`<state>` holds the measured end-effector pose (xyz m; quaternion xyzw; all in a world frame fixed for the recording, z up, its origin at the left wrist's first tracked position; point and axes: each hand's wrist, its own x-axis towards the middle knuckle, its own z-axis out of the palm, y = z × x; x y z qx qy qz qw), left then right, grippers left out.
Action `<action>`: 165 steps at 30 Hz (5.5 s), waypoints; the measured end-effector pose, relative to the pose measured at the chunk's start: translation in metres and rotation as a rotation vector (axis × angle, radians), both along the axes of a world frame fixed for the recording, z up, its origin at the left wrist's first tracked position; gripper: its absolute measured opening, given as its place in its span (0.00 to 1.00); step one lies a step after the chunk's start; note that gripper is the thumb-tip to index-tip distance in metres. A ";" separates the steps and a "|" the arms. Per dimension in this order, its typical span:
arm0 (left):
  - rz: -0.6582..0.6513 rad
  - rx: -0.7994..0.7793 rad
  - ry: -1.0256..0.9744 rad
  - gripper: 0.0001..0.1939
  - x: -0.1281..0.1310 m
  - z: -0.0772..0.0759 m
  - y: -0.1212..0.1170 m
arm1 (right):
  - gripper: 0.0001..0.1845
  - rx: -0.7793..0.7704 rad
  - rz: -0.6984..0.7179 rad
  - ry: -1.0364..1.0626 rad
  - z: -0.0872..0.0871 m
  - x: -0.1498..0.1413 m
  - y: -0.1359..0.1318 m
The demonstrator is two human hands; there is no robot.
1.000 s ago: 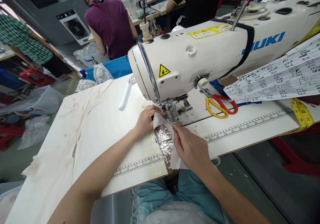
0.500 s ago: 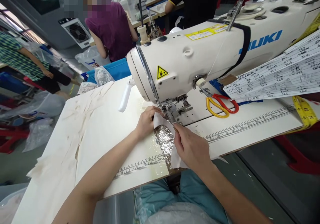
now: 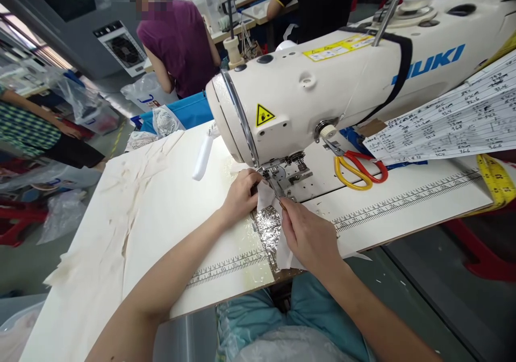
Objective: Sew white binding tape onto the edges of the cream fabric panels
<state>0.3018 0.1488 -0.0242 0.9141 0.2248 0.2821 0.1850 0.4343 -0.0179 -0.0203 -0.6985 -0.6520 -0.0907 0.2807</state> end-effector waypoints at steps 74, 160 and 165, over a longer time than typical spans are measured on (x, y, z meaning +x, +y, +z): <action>0.003 0.318 0.327 0.20 -0.009 0.010 -0.045 | 0.20 -0.300 -0.213 1.302 0.008 -0.021 -0.101; 0.088 0.385 0.176 0.12 0.003 0.004 -0.020 | 0.15 -0.219 0.414 0.713 0.030 -0.033 -0.070; -0.123 0.307 -0.009 0.12 -0.004 0.006 -0.009 | 0.16 -0.183 0.142 0.535 0.022 -0.001 -0.081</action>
